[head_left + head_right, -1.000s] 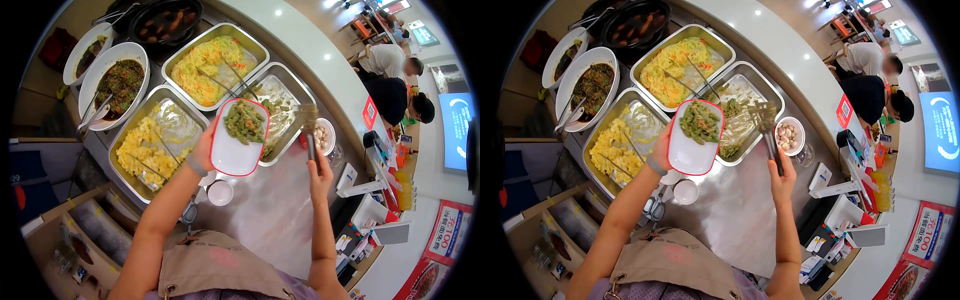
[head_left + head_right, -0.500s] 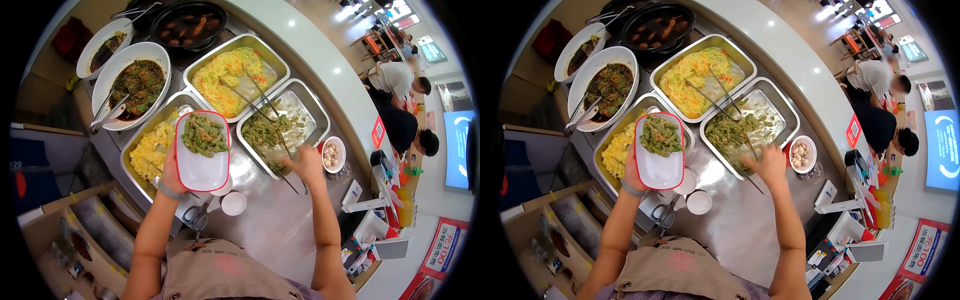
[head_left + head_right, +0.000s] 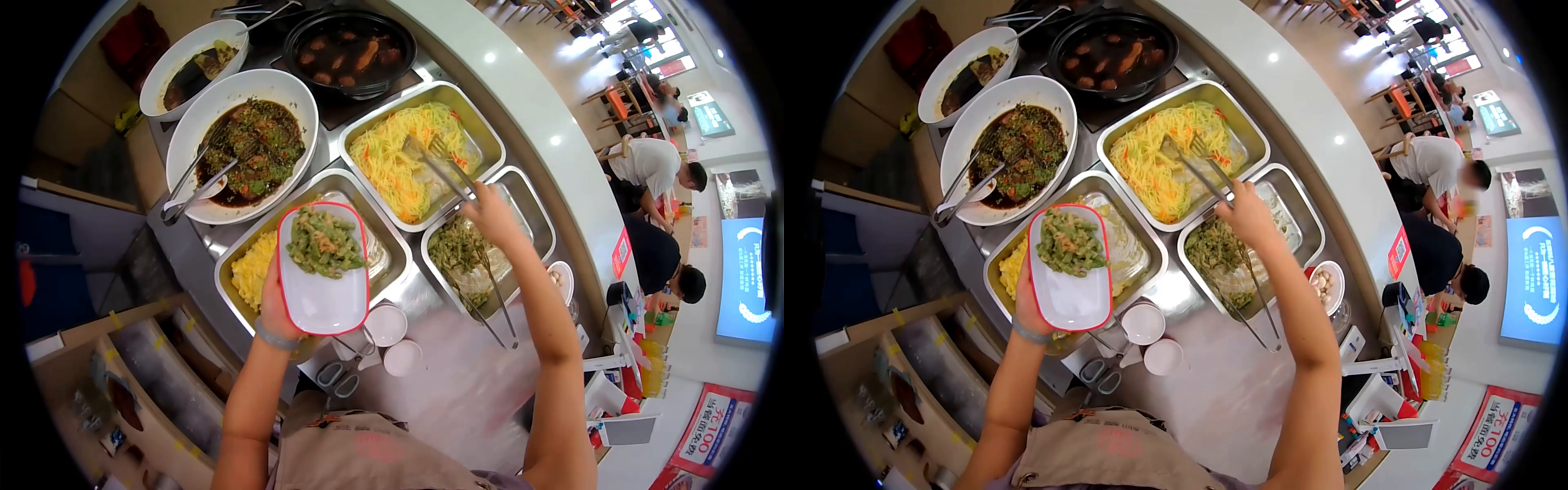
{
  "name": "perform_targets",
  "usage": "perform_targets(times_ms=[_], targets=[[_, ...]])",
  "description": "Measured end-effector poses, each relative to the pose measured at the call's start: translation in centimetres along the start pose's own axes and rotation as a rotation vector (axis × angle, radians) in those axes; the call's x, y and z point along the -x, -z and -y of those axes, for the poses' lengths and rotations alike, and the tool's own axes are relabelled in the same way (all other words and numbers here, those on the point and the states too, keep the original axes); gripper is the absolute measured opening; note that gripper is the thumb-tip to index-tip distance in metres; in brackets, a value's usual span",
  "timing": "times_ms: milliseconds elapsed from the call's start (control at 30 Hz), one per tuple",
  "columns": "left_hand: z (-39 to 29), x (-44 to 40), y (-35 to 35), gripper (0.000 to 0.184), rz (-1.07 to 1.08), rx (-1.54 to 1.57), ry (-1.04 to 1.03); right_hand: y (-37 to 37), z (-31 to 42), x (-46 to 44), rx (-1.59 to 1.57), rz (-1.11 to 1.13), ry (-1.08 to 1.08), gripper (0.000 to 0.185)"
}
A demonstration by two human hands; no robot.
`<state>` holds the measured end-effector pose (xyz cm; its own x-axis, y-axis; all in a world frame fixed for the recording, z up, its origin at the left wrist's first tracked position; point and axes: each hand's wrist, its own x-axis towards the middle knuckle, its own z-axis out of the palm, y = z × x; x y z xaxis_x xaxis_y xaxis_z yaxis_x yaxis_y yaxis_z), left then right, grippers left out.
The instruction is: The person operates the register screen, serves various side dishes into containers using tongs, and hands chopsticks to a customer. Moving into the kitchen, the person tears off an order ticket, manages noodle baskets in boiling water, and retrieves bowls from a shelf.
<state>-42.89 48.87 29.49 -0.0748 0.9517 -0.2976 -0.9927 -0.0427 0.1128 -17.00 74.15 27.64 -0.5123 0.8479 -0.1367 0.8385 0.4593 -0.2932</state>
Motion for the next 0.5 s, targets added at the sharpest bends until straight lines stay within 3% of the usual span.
perform_targets(times_ms=[33,167,233,300,333,433,500], targets=[[-0.4,0.0,0.2,0.053,0.005,-0.001,-0.006,0.1,-2.2,-1.0,-0.055,-0.064,0.109,0.047],[-2.2,0.0,1.2,0.052,-0.074,-0.055,-0.027,4.0,-4.8,-4.6,-0.176,0.134,-0.315,0.054],[-3.1,0.0,1.3,0.051,-0.079,0.005,-0.026,4.4,-5.4,-5.7,-0.225,0.127,-0.334,0.056],[-3.9,-0.2,1.7,0.050,-0.074,0.000,-0.064,5.5,-3.6,-6.1,-0.417,0.302,-0.490,0.056],[-4.3,-0.3,1.6,0.050,-0.080,-0.039,-0.078,4.8,-3.3,-6.7,-0.385,0.421,-0.458,0.051],[-5.0,-1.2,2.6,0.050,-0.144,-0.040,-0.083,1.6,0.1,-7.5,-0.521,0.506,-0.289,0.047],[-5.1,-1.9,2.6,0.050,-0.150,-0.033,-0.077,0.7,1.9,-7.4,-0.652,0.461,-0.339,0.046]])
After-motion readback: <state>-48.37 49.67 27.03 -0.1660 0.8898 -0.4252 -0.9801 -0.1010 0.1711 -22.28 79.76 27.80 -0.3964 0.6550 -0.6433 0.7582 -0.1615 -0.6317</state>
